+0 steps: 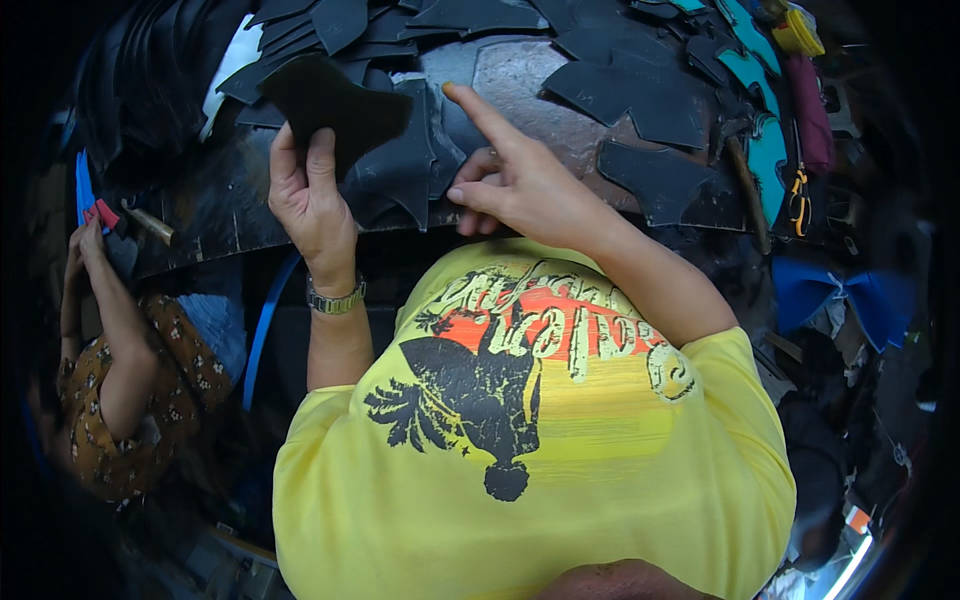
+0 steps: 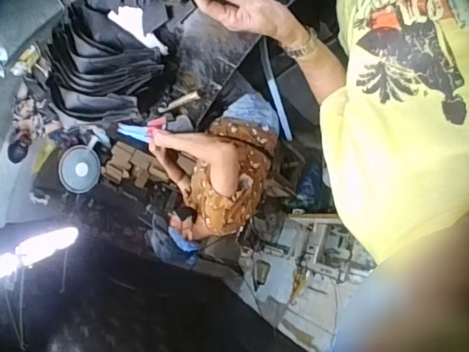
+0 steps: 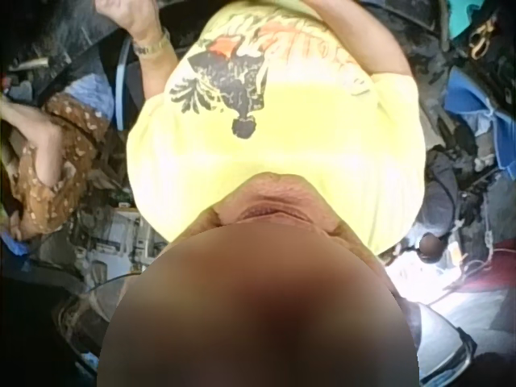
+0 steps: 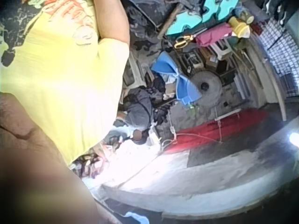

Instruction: The person arranges black and green leather pieces on a workbench, aligns them, and uses a hammer to tap them into place. The person repeatedly picks up pieces, positions them, and secures them with the hammer.

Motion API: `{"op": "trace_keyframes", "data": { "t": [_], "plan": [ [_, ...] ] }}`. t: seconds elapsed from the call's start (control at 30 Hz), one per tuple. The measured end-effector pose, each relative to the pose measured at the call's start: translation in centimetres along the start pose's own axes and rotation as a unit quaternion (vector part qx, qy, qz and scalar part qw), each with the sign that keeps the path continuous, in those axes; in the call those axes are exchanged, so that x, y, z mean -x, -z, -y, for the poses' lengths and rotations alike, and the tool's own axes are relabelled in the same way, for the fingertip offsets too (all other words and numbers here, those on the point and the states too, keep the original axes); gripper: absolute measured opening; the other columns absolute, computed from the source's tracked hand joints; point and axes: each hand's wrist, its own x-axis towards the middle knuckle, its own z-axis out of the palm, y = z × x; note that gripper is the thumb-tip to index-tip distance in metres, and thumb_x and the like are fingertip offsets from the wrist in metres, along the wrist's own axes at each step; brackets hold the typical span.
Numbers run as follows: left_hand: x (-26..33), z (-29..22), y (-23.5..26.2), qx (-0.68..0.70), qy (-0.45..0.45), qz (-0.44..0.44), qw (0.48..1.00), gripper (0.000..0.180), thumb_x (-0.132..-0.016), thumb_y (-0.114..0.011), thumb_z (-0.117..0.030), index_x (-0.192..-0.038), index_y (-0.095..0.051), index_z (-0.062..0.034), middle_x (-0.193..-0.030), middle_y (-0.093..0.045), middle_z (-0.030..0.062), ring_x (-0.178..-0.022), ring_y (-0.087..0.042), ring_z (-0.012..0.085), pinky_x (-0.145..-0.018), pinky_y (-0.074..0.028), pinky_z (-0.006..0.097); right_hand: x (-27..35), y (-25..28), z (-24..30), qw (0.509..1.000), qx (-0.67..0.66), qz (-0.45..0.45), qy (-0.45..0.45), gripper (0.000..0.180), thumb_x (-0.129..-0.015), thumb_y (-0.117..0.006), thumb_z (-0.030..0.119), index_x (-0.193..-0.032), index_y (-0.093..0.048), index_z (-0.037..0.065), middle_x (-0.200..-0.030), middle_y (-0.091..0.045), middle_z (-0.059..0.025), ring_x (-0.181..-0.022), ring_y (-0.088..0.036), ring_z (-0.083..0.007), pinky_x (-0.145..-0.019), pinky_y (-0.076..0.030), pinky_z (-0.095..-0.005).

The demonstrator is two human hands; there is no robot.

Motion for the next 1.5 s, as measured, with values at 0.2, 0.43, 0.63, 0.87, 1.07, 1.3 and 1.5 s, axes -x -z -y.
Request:
{"op": "trace_keyframes", "data": {
  "t": [0.2, 0.43, 0.63, 0.87, 1.07, 1.3, 1.5],
  "plan": [
    [-1.4, -2.2, -3.6, -0.169, -0.049, 0.276, 0.945, 0.037, -0.095, -0.07, -0.004, -0.132, -0.068, -0.0047, -0.121, -0.073, 0.0083, -0.108, -0.069, 0.0184, -0.096, -0.053, 0.031, 6.8, 6.5, -0.2, 0.835, 0.449, -0.271, 0.165, 0.077, -0.081, -0.08, 0.004, -0.151, -0.05, 0.017, -0.102, -0.07, -0.0109, -0.095, -0.067, -0.0285, -0.087, -0.055, -0.0409],
    [-1.4, -0.8, -9.2, -0.335, -0.08, 0.447, 0.826, 0.034, -0.087, -0.07, -0.013, -0.121, -0.073, -0.0161, -0.106, -0.073, 0.0102, -0.092, -0.072, 0.0272, -0.081, -0.058, 0.038, 9.1, 10.6, -1.7, 0.816, 0.476, -0.305, 0.121, 0.073, -0.081, -0.08, 0.007, -0.148, -0.053, 0.017, -0.114, -0.069, -0.0119, -0.11, -0.063, -0.0308, -0.098, -0.047, -0.0427],
    [-2.2, 0.7, -12.1, -0.381, -0.286, 0.371, 0.797, 0.027, -0.088, -0.07, -0.013, -0.114, -0.074, -0.0097, -0.092, -0.067, 0.0095, -0.079, -0.066, 0.0284, -0.072, -0.053, 0.036, 5.6, 14.1, -2.2, 0.784, 0.49, -0.353, 0.143, 0.08, -0.081, -0.083, 0.012, -0.153, -0.05, 0.021, -0.138, -0.062, -0.0172, -0.133, -0.055, -0.0343, -0.112, -0.045, -0.0433],
    [-5.7, 2.8, -14.6, -0.451, -0.094, 0.367, 0.808, 0.023, -0.096, -0.071, -0.024, -0.113, -0.077, -0.01, -0.107, -0.067, 0.0095, -0.092, -0.068, 0.0236, -0.08, -0.055, 0.039, 4.3, 15.8, -1.8, 0.802, 0.495, -0.299, 0.153, 0.087, -0.076, -0.085, 0.009, -0.154, -0.047, 0.021, -0.148, -0.055, -0.0163, -0.138, -0.049, -0.0365, -0.116, -0.041, -0.0455],
    [-7.4, 6.7, -17.8, -0.535, -0.181, 0.348, 0.748, 0.034, -0.097, -0.071, -0.038, -0.118, -0.078, -0.0117, -0.114, -0.068, 0.0102, -0.101, -0.068, 0.0255, -0.082, -0.056, 0.039, 3.7, 15.6, -2.2, 0.831, 0.404, -0.303, 0.232, 0.083, -0.076, -0.082, 0.0, -0.15, -0.051, 0.021, -0.135, -0.061, -0.013, -0.13, -0.055, -0.032, -0.113, -0.043, -0.0402],
    [-8.4, 6.6, -18.5, -0.374, -0.02, 0.386, 0.843, 0.037, -0.091, -0.079, -0.039, -0.109, -0.079, -0.0066, -0.099, -0.074, 0.009, -0.088, -0.072, 0.0262, -0.081, -0.056, 0.037, 4.7, 17.0, -2.9, 0.882, 0.157, -0.31, 0.318, 0.07, -0.083, -0.072, -0.01, -0.148, -0.055, 0.009, -0.112, -0.062, -0.0031, -0.107, -0.061, -0.0119, -0.099, -0.051, -0.0264],
    [-9.3, 5.5, -19.0, -0.371, -0.087, 0.313, 0.87, 0.022, -0.091, -0.074, -0.019, -0.104, -0.073, -0.0013, -0.094, -0.072, 0.0161, -0.089, -0.069, 0.0307, -0.08, -0.053, 0.042, 5.0, 18.8, -3.6, 0.85, -0.005, -0.339, 0.403, 0.044, -0.087, -0.067, -0.017, -0.128, -0.065, -0.001, -0.124, -0.069, -0.01, -0.116, -0.067, -0.0201, -0.102, -0.056, -0.0345]
  ]
}}
